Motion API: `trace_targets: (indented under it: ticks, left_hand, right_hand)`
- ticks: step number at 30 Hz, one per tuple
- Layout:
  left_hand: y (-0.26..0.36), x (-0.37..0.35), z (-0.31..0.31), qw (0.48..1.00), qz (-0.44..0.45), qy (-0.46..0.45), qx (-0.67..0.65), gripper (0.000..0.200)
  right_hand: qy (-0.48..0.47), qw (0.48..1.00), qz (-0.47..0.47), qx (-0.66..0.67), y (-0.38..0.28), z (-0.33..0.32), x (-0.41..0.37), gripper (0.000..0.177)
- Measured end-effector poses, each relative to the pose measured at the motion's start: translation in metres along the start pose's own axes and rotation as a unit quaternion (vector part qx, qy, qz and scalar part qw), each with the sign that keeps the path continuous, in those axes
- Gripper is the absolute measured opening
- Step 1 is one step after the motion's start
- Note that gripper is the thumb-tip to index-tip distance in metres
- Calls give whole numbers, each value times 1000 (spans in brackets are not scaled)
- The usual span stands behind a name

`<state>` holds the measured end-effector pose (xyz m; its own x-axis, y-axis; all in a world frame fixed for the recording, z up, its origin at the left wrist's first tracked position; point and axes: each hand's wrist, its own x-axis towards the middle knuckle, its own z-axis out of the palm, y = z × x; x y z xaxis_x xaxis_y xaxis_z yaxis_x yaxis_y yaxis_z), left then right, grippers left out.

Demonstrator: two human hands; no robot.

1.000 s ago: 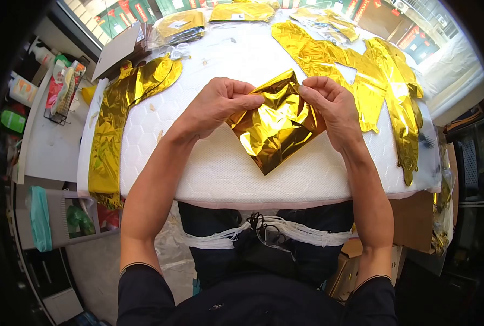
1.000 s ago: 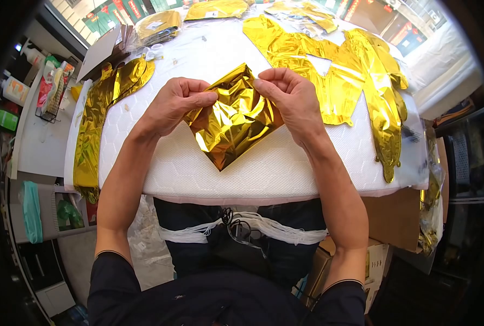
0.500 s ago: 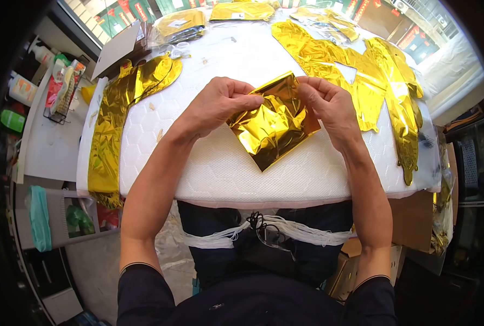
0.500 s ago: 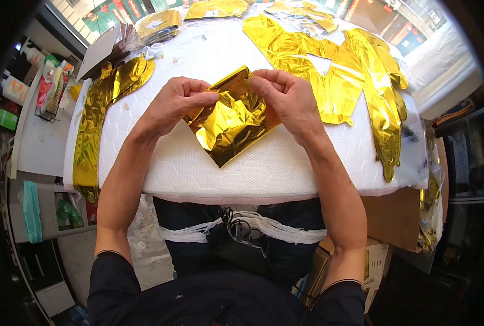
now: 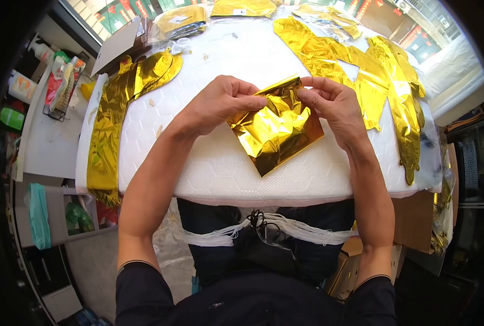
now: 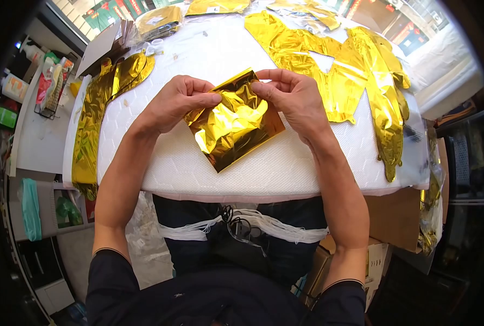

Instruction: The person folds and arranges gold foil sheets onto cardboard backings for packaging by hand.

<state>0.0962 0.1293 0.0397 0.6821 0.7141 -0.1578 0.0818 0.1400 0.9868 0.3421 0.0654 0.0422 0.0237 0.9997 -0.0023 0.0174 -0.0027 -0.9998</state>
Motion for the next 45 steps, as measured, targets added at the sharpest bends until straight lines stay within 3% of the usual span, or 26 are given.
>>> trace_targets:
  ticks: [7, 21, 23, 25, 26, 27, 29, 31, 32, 34, 45]
  left_hand:
    - [0, -2, 3, 997, -25, -38, 63, 22]
    - [-4, 2, 1, 994, -33, -68, 82, 23]
    - [-8, 5, -4, 995, -39, -63, 65, 23]
    - [-12, 8, -10, 996, -42, -53, 52, 24]
    - [-15, 9, -13, 996, -37, -50, 67, 24]
    - [-17, 10, -14, 995, -33, -46, 81, 24]
    - [-13, 7, -14, 996, -35, -46, 69, 22]
    - [-11, 8, -11, 997, -34, -51, 54, 20]
    - [-12, 9, -11, 995, -26, -37, 87, 20]
    - [-15, 10, -14, 994, -35, -36, 101, 22]
    - [-27, 19, -18, 994, 0, -38, 99, 24]
  right_hand:
    - [-57, 996, -5, -63, 6, -1, 3, 30]
    - [-60, 989, -6, -132, 16, -3, 6, 21]
    - [-52, 987, -92, -119, 18, 1, 5, 25]
    - [-37, 974, -117, -189, 10, 4, 2, 29]
    - [-6, 915, -253, -315, 5, 7, -6, 33]
    - [25, 819, -380, -428, -1, 11, -15, 39]
    - [-96, 774, -414, -470, -10, 27, -40, 63]
    - [-184, 758, -397, -484, -2, 44, -65, 80]
    - [-189, 756, -397, -485, 2, 47, -73, 80]
    - [-256, 722, -335, -549, 10, 53, -83, 100]
    - [-267, 690, -300, -602, 24, 57, -87, 103]
